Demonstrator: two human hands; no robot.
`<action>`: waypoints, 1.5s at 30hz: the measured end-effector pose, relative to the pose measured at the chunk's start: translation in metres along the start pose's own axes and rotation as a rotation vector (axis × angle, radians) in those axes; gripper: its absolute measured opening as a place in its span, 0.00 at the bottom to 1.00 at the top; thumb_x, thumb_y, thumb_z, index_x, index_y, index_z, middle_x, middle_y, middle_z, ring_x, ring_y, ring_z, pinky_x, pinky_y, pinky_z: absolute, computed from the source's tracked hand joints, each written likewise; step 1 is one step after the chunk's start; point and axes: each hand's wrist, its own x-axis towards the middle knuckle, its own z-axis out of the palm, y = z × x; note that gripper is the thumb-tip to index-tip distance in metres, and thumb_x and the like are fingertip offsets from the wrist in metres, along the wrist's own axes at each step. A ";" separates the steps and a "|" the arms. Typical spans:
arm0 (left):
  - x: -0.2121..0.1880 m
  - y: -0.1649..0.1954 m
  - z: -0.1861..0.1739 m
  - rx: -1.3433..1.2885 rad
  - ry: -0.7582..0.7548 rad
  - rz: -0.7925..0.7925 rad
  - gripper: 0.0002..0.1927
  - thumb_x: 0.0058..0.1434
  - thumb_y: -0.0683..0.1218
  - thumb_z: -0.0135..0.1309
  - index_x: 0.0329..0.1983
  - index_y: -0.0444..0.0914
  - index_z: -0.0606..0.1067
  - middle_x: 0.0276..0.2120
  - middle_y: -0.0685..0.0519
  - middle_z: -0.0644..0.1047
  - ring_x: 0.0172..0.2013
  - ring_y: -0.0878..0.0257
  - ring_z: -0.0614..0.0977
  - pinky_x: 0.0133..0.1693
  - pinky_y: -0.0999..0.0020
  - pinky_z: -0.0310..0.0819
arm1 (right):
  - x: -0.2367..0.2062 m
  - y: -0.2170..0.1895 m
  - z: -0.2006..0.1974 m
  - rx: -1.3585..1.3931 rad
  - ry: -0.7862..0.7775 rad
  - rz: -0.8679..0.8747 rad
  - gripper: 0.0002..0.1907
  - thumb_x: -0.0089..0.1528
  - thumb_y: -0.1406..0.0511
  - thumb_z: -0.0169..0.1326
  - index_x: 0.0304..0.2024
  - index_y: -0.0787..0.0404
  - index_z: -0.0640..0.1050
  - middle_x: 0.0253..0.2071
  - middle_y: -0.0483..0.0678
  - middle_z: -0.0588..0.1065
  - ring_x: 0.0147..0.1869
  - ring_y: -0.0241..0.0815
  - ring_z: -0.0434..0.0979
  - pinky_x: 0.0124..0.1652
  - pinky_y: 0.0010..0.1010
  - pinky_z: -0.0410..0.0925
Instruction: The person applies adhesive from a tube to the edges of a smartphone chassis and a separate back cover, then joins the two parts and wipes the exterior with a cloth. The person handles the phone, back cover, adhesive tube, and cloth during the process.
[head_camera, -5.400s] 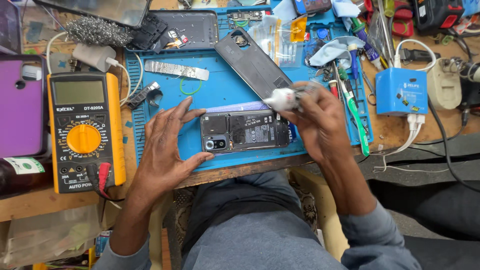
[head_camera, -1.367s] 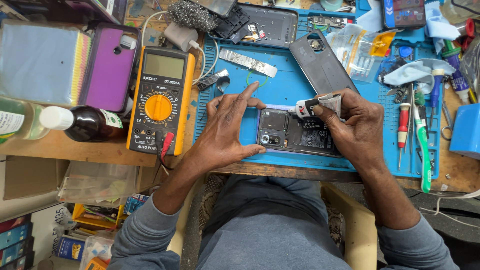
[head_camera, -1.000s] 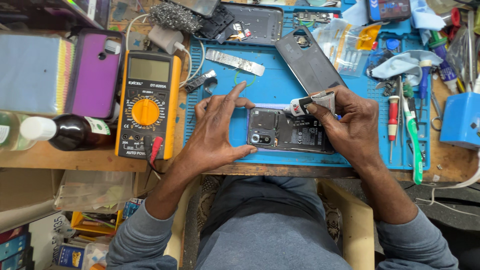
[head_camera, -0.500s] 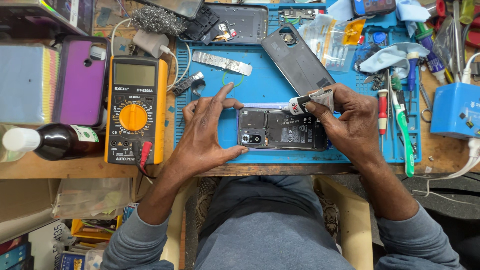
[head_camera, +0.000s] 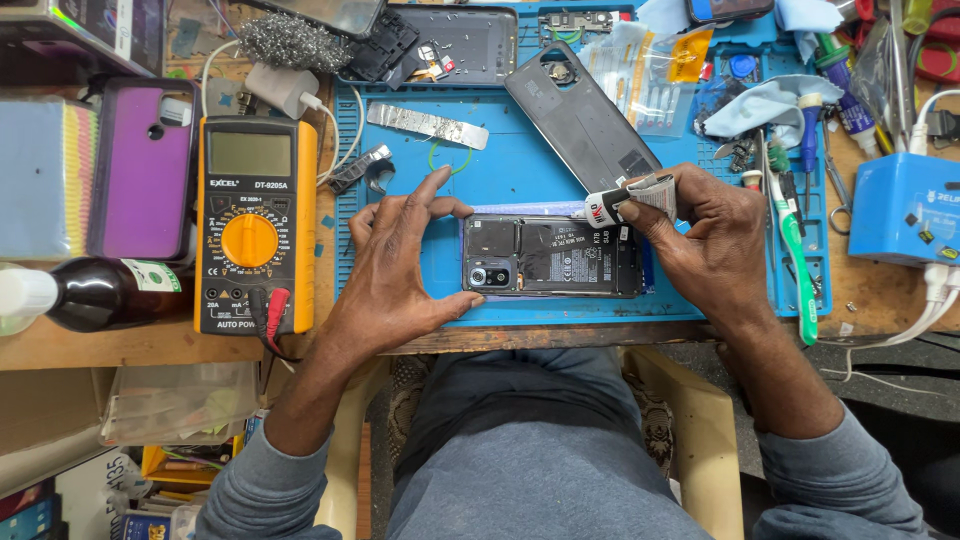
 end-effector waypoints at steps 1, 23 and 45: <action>0.000 0.001 0.000 0.004 0.000 -0.003 0.65 0.39 0.54 0.75 0.76 0.38 0.51 0.59 0.54 0.75 0.61 0.56 0.68 0.64 0.50 0.47 | -0.001 0.001 -0.001 -0.018 0.004 -0.002 0.08 0.64 0.65 0.67 0.42 0.63 0.82 0.31 0.48 0.81 0.32 0.32 0.80 0.31 0.24 0.67; 0.001 0.007 -0.001 0.015 -0.009 -0.027 0.64 0.38 0.54 0.74 0.76 0.38 0.53 0.59 0.55 0.75 0.60 0.57 0.69 0.64 0.52 0.45 | -0.010 0.021 -0.022 -0.039 0.045 0.015 0.08 0.64 0.66 0.68 0.41 0.63 0.82 0.31 0.48 0.80 0.31 0.31 0.77 0.31 0.26 0.66; 0.004 0.011 -0.002 0.042 -0.003 -0.024 0.62 0.37 0.54 0.73 0.74 0.37 0.55 0.57 0.56 0.75 0.55 0.57 0.71 0.63 0.52 0.47 | -0.022 0.028 -0.040 -0.118 0.098 -0.008 0.08 0.63 0.68 0.69 0.41 0.63 0.82 0.33 0.47 0.80 0.33 0.32 0.75 0.33 0.27 0.66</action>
